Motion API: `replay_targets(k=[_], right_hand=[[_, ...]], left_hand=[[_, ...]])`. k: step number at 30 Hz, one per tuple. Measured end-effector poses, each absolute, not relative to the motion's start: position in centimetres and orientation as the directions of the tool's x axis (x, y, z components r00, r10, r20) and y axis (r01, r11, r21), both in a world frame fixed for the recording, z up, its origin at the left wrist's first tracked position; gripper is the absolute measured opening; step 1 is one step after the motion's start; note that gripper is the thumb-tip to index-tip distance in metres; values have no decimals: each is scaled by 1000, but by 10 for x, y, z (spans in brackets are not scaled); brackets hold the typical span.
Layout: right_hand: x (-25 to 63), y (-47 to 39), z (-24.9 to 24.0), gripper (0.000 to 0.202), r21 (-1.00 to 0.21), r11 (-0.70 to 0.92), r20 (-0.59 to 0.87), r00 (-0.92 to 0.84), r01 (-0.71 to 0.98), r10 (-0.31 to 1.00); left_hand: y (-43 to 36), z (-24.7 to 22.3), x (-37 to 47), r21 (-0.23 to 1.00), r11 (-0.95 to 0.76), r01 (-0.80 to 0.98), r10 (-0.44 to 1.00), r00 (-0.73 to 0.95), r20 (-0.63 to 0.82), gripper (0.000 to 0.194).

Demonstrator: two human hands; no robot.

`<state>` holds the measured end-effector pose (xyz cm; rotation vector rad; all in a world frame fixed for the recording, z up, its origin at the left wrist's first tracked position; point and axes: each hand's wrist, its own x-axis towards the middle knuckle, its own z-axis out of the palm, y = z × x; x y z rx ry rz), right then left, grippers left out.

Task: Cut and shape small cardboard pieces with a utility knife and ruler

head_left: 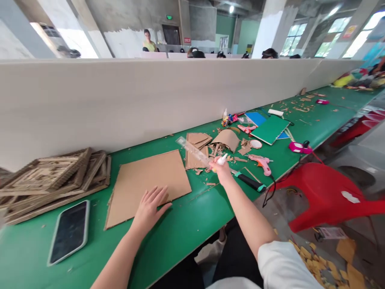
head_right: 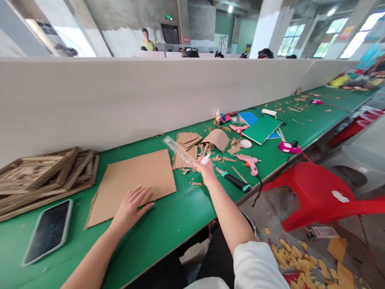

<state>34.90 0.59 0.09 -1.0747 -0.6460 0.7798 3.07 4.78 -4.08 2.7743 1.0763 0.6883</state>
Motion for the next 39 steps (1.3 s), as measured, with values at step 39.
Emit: replay_targets(k=[39], right_hand=[[365,13,1,40,-844,334,11,611,-419,792]], left_hand=[[130,-29,63,215,-135,967,978,96,184,55]])
